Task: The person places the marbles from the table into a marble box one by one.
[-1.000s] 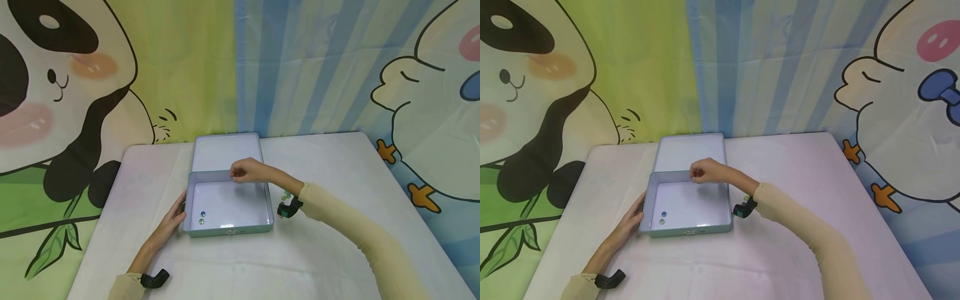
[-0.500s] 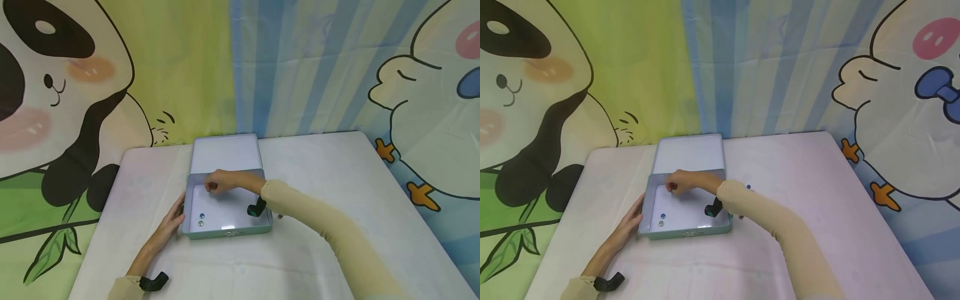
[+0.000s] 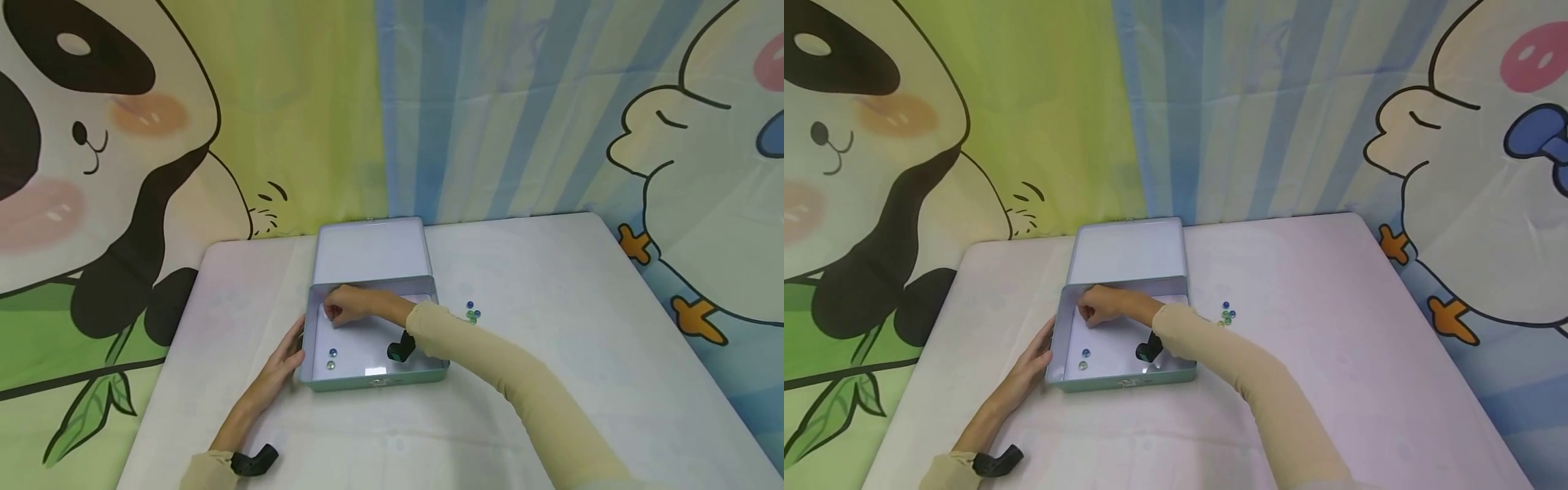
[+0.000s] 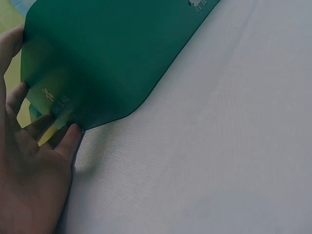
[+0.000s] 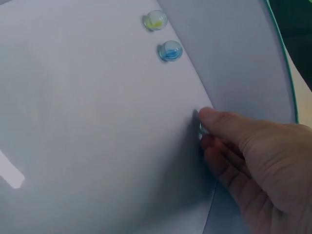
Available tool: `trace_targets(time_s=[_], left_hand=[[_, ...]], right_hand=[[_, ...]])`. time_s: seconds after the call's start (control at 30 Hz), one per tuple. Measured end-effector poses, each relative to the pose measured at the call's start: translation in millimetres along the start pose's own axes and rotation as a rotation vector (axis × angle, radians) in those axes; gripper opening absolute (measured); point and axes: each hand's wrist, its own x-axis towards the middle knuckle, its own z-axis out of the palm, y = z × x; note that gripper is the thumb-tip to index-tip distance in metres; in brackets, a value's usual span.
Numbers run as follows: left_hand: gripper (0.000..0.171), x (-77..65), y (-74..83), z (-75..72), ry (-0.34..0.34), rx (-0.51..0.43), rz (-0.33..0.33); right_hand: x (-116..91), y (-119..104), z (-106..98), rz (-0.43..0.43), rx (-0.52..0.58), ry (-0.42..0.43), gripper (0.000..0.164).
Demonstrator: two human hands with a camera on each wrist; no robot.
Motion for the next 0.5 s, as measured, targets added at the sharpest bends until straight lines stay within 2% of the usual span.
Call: trace_targets(time_s=[0.5], left_hand=[[0.063, 0.5, 2.1, 1.4, 0.008, -0.027, -0.009]], right_hand=[[5.3, -1.3, 4.4, 0.010, 0.022, 0.005, 0.015]])
